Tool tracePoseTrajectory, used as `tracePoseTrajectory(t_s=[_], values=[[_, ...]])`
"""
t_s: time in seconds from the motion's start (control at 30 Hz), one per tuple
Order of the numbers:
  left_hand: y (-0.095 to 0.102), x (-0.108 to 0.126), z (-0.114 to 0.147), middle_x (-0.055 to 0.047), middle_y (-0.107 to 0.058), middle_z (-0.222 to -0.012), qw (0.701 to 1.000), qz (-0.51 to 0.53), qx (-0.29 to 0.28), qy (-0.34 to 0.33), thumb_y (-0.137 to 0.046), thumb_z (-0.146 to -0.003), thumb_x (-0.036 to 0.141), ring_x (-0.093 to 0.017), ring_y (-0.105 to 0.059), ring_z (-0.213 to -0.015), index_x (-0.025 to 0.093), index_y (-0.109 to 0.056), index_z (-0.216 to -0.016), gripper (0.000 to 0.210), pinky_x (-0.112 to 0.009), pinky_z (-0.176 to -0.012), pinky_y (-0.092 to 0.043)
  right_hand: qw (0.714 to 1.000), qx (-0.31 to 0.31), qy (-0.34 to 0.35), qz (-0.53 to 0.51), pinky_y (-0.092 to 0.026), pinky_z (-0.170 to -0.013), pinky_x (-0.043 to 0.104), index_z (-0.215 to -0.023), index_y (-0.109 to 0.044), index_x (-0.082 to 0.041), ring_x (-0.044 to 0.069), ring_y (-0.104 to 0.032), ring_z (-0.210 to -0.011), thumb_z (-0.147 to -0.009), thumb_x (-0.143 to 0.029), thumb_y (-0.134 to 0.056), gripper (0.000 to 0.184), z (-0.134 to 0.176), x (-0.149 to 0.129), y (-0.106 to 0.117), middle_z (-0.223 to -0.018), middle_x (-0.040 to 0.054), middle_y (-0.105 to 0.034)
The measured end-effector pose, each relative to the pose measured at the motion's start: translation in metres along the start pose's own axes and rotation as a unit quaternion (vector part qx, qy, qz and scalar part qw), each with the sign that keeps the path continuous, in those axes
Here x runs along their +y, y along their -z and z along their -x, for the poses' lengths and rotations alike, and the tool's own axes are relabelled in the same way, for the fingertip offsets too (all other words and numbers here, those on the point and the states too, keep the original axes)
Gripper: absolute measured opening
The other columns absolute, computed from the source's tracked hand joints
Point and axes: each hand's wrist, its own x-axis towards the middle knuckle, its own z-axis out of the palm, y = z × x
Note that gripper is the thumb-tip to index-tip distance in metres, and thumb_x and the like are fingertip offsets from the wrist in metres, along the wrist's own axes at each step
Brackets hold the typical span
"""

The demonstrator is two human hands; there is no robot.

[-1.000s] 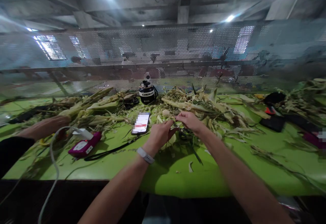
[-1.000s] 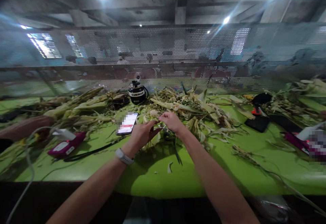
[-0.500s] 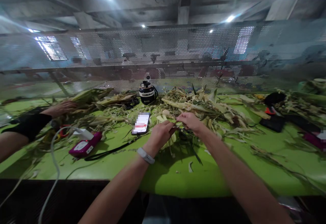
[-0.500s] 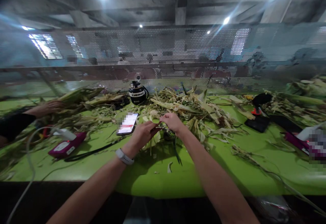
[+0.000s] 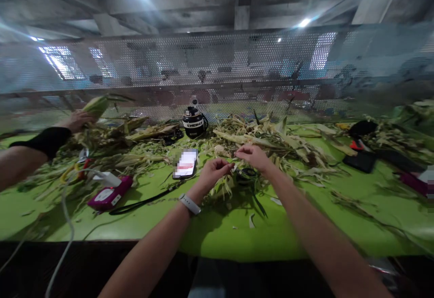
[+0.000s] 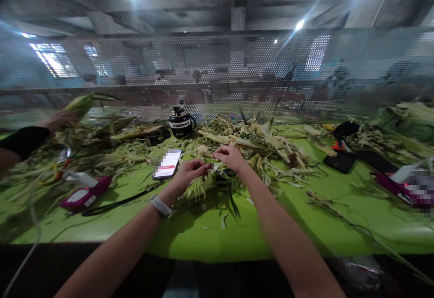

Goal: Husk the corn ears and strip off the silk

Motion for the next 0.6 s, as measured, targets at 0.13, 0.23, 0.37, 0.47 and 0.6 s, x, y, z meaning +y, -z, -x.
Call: tracePoseTrajectory(t_s=[0.13, 0.23, 0.37, 0.47, 0.6], values=[[0.003, -0.002, -0.001, 0.001, -0.059, -0.057, 0.997, 0.077, 0.004, 0.025, -0.077, -0.059, 0.052, -0.009, -0.048, -0.054, 0.014, -0.062, -0.065, 0.041, -0.022, -0.053, -0.038, 0.979, -0.054, 0.093, 0.174, -0.04, -0.09, 0.036, -0.055, -0.066, -0.02, 0.022, -0.06, -0.093, -0.066, -0.022, -0.065, 0.011, -0.002, 0.005, 0.005, -0.089, 0.0044, -0.07], [0.004, -0.003, -0.001, 0.001, -0.059, -0.059, 0.994, 0.105, 0.015, 0.025, -0.078, -0.06, 0.049, -0.009, -0.048, -0.055, 0.014, -0.062, -0.065, 0.039, -0.021, -0.053, -0.038, 0.96, -0.104, 0.099, 0.239, -0.035, -0.098, 0.041, -0.064, -0.072, -0.021, 0.027, -0.056, -0.107, -0.063, -0.024, -0.069, 0.004, 0.0, 0.008, 0.002, -0.106, 0.0066, -0.068], [0.004, -0.004, -0.002, 0.001, -0.06, -0.063, 0.991, 0.133, 0.024, 0.021, -0.078, -0.06, 0.046, -0.009, -0.05, -0.057, 0.015, -0.062, -0.069, 0.036, -0.022, -0.056, -0.039, 0.945, -0.147, 0.11, 0.269, -0.035, -0.099, 0.04, -0.072, -0.075, -0.021, 0.027, -0.055, -0.108, -0.061, -0.021, -0.07, 0.012, 0.001, 0.01, -0.001, -0.11, 0.0078, -0.067], [0.005, -0.003, -0.002, 0.001, -0.061, -0.061, 0.989, 0.14, 0.016, 0.032, -0.079, -0.059, 0.044, -0.01, -0.051, -0.057, 0.015, -0.061, -0.069, 0.036, -0.022, -0.057, -0.039, 0.939, -0.202, 0.149, 0.235, -0.041, -0.09, 0.034, -0.072, -0.074, -0.019, 0.022, -0.061, -0.093, -0.07, -0.019, -0.063, 0.011, 0.0, 0.007, 0.004, -0.095, 0.0065, -0.069], [0.007, -0.003, -0.003, 0.0, -0.065, -0.062, 0.988, 0.145, 0.006, 0.057, -0.081, -0.057, 0.043, -0.011, -0.055, -0.06, 0.015, -0.061, -0.071, 0.037, -0.023, -0.06, -0.04, 0.95, -0.207, 0.147, 0.185, -0.042, -0.086, 0.033, -0.069, -0.072, -0.017, 0.022, -0.061, -0.093, -0.073, -0.026, -0.064, 0.012, 0.001, -0.001, 0.014, -0.092, 0.0069, -0.069]])
